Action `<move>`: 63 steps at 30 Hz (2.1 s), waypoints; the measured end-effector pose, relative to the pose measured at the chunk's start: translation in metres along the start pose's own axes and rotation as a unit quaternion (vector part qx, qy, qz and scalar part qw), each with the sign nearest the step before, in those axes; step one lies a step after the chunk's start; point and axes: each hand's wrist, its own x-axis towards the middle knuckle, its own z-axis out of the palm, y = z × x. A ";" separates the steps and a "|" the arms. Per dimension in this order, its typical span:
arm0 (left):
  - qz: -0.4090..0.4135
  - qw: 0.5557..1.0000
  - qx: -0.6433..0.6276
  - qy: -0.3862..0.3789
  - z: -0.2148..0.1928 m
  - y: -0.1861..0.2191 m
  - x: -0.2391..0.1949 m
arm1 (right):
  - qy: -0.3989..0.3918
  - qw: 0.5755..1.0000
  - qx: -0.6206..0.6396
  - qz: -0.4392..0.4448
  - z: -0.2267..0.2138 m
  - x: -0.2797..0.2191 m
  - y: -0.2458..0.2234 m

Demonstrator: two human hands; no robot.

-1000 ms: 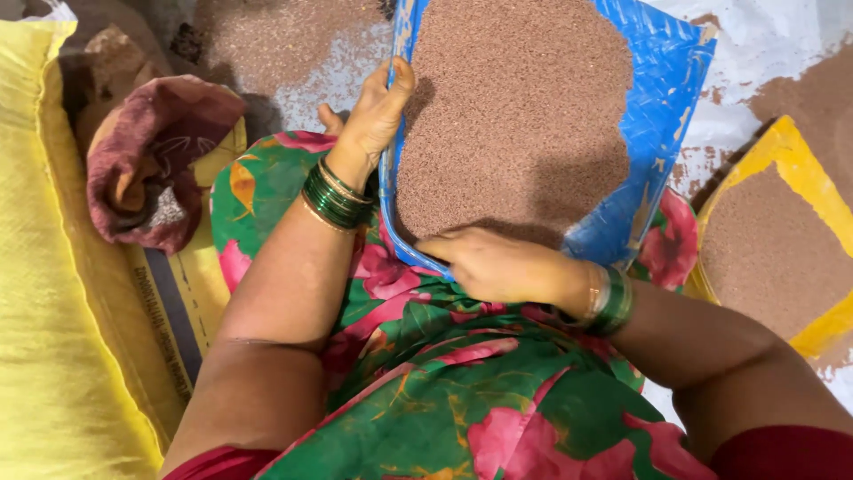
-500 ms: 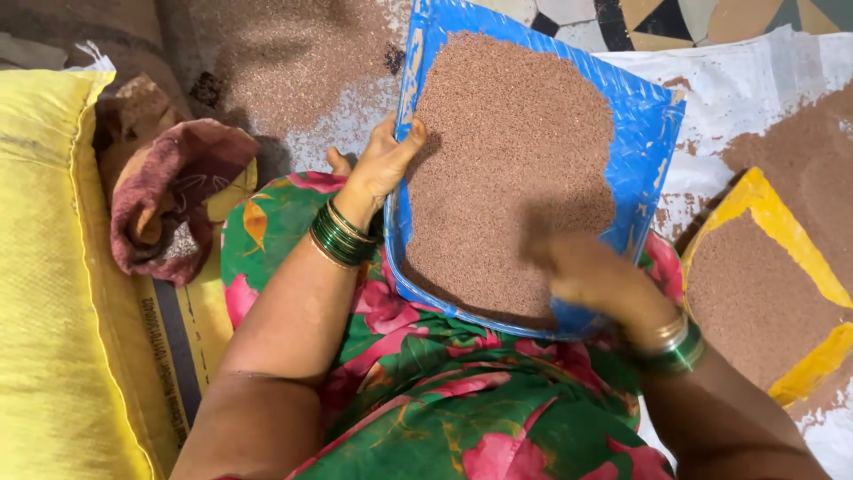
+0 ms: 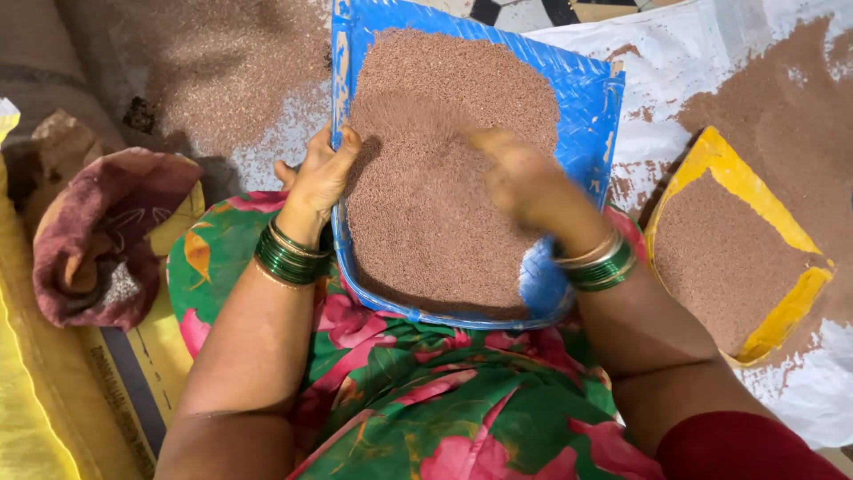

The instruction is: Sifting and cleaning grain using a handheld sifter.

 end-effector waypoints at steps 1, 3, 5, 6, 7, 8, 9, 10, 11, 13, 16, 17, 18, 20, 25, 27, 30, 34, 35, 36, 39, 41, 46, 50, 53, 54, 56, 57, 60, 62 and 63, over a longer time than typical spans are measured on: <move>-0.001 1.000 0.001 0.000 -0.002 0.019 -0.006 | 0.000 1.000 0.001 0.000 -0.010 -0.004 0.015; -0.013 1.000 -0.013 -0.017 -0.007 0.055 -0.019 | 0.049 0.980 -0.052 0.188 -0.027 -0.010 0.045; -0.008 0.999 -0.029 -0.025 -0.003 0.044 -0.014 | 0.016 0.960 -0.124 0.250 -0.015 -0.021 0.079; -0.001 0.998 -0.044 -0.037 -0.002 0.038 -0.012 | -0.013 0.930 -0.195 0.311 -0.009 -0.025 0.096; -0.004 0.999 -0.043 -0.030 0.001 0.026 -0.006 | -0.017 0.932 -0.194 0.305 0.000 -0.025 0.094; 0.029 0.991 -0.122 -0.054 0.005 0.013 0.000 | -0.022 0.961 -0.186 0.202 0.009 -0.026 0.092; 0.063 0.974 -0.201 -0.079 0.009 0.000 0.007 | -0.026 0.979 -0.177 0.097 0.018 -0.027 0.090; 0.062 0.975 -0.201 -0.073 0.007 0.003 0.006 | -0.028 0.980 -0.175 0.092 0.011 -0.011 0.067; 0.078 0.975 -0.194 -0.073 0.006 0.007 0.004 | -0.009 0.988 -0.097 0.120 0.003 0.004 0.044; 0.093 0.975 -0.187 -0.071 0.006 0.011 0.003 | 0.007 0.989 -0.016 0.147 -0.009 0.025 0.037; 0.086 0.971 -0.208 -0.082 0.006 0.013 0.003 | 0.109 0.971 -0.156 0.143 -0.013 0.041 0.085; 0.090 0.968 -0.220 -0.079 0.007 0.015 0.004 | 0.073 0.967 -0.179 0.167 -0.010 0.044 0.102; 0.094 0.965 -0.233 -0.077 0.009 0.016 0.005 | 0.037 0.960 -0.203 0.190 -0.008 0.047 0.120; 0.085 0.967 -0.229 -0.073 0.012 0.014 0.010 | 0.066 0.971 -0.077 0.218 -0.021 0.068 0.062; 0.103 0.957 -0.260 -0.078 0.014 0.018 0.008 | 0.170 0.978 0.006 0.117 -0.016 0.103 0.055; 0.091 0.961 -0.245 -0.088 0.012 0.016 0.008 | 0.146 0.986 -0.079 0.033 -0.002 0.121 0.069; 0.082 0.960 -0.253 -0.088 0.014 0.015 0.009 | 0.146 0.988 -0.050 0.004 0.004 0.126 0.052; 0.105 0.959 -0.250 -0.087 0.011 0.026 0.006 | 0.117 0.988 -0.103 0.005 0.009 0.131 0.076; 0.111 0.960 -0.244 -0.080 0.012 0.026 0.007 | 0.193 0.976 -0.101 -0.007 0.005 0.133 0.081; 0.117 0.961 -0.239 -0.074 0.012 0.027 0.008 | 0.268 0.958 -0.100 -0.021 0.001 0.135 0.086; 0.090 0.955 -0.264 -0.096 0.014 0.020 0.012 | 0.385 0.900 -0.204 -0.020 -0.020 0.139 0.111; 0.084 0.956 -0.264 -0.098 0.018 0.014 0.014 | 0.325 0.942 -0.088 0.012 -0.015 0.141 0.090; 0.110 0.961 -0.243 -0.078 0.016 0.020 0.010 | 0.089 0.996 0.008 -0.003 0.005 0.129 0.032; 0.097 0.966 -0.227 -0.080 0.012 0.031 0.004 | 0.053 0.998 -0.028 -0.019 0.020 0.133 0.025; 0.097 0.965 -0.230 -0.077 0.013 0.029 0.006 | 0.045 0.996 -0.068 -0.023 0.024 0.138 0.035; 0.092 0.964 -0.238 -0.075 0.014 0.028 0.007 | 0.046 0.995 -0.084 -0.035 0.025 0.139 0.040; 0.093 0.966 -0.230 -0.075 0.014 0.027 0.008 | 0.153 0.983 -0.097 -0.026 0.003 0.142 0.070; 0.094 0.968 -0.222 -0.074 0.013 0.026 0.007 | 0.259 0.960 -0.108 -0.017 -0.007 0.143 0.084; 0.075 0.967 -0.232 -0.074 0.017 0.013 0.015 | 0.285 0.947 0.006 0.147 -0.049 0.120 0.072; 0.068 0.968 -0.229 -0.078 0.016 0.008 0.018 | 0.289 0.947 -0.093 0.105 -0.056 0.068 0.075; 0.057 0.969 -0.229 -0.078 0.017 0.005 0.018 | 0.281 0.939 -0.189 0.063 -0.059 0.042 0.077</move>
